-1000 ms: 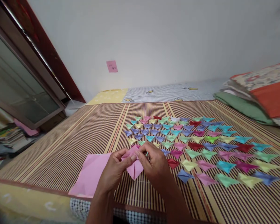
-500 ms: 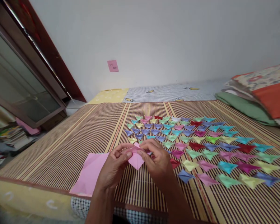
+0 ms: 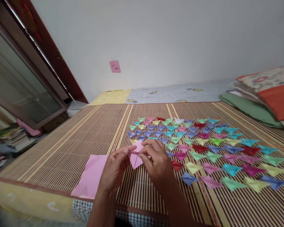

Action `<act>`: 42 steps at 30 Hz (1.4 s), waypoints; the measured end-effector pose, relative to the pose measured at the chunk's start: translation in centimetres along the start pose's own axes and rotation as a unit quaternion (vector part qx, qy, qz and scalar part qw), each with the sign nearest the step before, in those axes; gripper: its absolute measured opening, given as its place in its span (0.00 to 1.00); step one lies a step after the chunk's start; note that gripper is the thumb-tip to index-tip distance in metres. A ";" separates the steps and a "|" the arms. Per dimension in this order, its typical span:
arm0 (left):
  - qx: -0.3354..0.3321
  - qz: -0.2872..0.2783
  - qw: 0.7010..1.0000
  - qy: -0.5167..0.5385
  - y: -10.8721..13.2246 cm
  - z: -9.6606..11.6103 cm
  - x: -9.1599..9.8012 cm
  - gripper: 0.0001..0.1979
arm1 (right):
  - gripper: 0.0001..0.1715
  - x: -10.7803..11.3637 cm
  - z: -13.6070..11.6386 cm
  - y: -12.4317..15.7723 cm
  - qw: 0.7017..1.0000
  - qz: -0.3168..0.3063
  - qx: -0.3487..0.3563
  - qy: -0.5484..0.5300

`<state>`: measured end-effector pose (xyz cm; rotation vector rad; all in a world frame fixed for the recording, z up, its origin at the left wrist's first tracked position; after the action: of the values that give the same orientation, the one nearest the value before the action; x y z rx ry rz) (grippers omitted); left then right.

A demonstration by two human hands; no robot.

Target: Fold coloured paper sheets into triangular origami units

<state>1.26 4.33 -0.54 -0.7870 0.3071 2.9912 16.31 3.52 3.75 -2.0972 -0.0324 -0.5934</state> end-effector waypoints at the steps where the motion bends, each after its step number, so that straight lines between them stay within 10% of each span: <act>1: -0.006 0.002 1.000 -0.012 0.0 0.0 0.0 0.15 | 0.09 0.1 0.3 0.1 0.999 0.015 -0.026 -0.011; 16: -0.073 0.086 0.990 -0.086 0.2 0.3 0.7 0.11 | 0.10 -0.8 1.6 1.1 0.956 0.048 -0.204 -0.206; 42: -0.121 0.150 0.975 -0.115 1.2 1.3 0.1 0.13 | 0.14 -1.3 1.9 1.6 0.954 0.066 -0.224 -0.190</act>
<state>0.44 3.43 0.72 -0.4300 0.0560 3.4098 16.29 4.36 1.07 -2.6052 0.0264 -0.1100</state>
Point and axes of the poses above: each hand's wrist, its own y-axis away from the middle knuckle, its own x-axis out of the back of the hand, z = x × y, the point moved 7 cm from there along -y, towards the middle knuckle, and after that the axes turned 10 degrees about x, right-handed, at the moved point
